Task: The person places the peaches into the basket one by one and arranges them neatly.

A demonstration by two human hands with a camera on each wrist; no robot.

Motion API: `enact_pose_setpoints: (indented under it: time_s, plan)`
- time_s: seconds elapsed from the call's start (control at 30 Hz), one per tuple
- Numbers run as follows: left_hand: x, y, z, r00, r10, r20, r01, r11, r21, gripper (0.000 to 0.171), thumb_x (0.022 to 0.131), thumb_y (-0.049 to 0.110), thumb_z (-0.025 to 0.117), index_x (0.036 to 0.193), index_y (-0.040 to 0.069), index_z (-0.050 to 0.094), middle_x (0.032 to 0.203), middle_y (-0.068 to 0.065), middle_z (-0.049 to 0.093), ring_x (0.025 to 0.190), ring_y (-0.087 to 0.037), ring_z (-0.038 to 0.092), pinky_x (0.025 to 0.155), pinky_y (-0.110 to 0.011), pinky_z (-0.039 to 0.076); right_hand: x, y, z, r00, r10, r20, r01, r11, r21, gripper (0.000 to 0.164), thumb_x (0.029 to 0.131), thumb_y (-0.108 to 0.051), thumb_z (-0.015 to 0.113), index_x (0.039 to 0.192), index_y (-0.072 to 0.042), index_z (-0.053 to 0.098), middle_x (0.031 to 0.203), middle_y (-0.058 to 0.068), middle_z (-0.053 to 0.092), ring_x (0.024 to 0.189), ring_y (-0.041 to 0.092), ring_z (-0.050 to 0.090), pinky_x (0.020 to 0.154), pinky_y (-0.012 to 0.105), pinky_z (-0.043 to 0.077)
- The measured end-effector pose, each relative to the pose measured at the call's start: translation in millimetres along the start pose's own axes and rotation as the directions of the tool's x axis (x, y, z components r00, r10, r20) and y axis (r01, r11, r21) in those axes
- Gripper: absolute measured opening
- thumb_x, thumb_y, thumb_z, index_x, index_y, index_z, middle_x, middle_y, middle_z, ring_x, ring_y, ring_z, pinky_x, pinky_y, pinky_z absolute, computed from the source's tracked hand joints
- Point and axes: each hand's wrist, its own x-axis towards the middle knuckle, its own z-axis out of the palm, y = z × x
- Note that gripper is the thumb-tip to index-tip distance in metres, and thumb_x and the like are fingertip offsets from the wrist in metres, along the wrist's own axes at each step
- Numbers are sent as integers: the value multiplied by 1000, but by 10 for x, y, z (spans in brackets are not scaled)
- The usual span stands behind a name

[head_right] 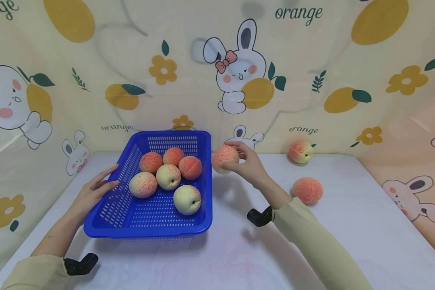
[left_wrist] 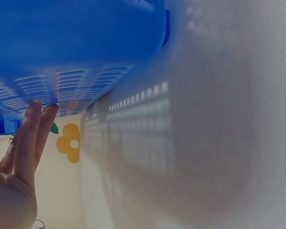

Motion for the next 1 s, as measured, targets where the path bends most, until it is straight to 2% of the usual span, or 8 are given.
enact_pose_setpoints:
  time_s: [0.23,0.5,0.73,0.87,1.0]
  plan:
    - [-5,-3,-12,1000,4,-2,-4,1000,9,63,97,43,51,153,27,25,141,-28,43,108,-33,59,77,-40,58,15,-164,47,997,-58,52,59,998,-1,59,81,-20,76,135,-18,52,138,10,49,121,35,48,84,41,52]
    - [-4,-16,-9,1000,2,-4,-2,1000,19,63,98,42,50,153,28,24,142,-28,41,117,-41,53,82,-42,56,53,-332,116,988,-77,134,80,997,-13,63,81,-22,77,138,-20,50,136,5,51,123,30,47,86,44,52]
    - [0,-28,-2,1000,-4,-3,4,1000,9,63,97,43,50,153,28,24,144,-27,39,121,-44,50,85,-46,55,77,-434,166,964,-139,227,139,990,16,61,81,-16,76,137,-16,52,142,7,46,126,35,43,89,45,52]
    - [-1,-22,2,1000,-8,-2,8,1000,-2,63,97,43,51,153,29,24,144,-27,39,121,-44,50,85,-45,55,96,-484,201,954,-130,271,137,990,-10,60,81,-17,76,136,-19,53,144,4,44,127,33,43,91,45,51]
    - [-4,-14,4,1000,-1,-4,1,1000,-2,63,97,42,51,153,28,24,143,-27,41,118,-42,52,83,-43,56,122,-542,253,934,-133,332,152,988,-32,59,81,-19,76,136,-22,53,140,2,47,126,31,44,89,43,52]
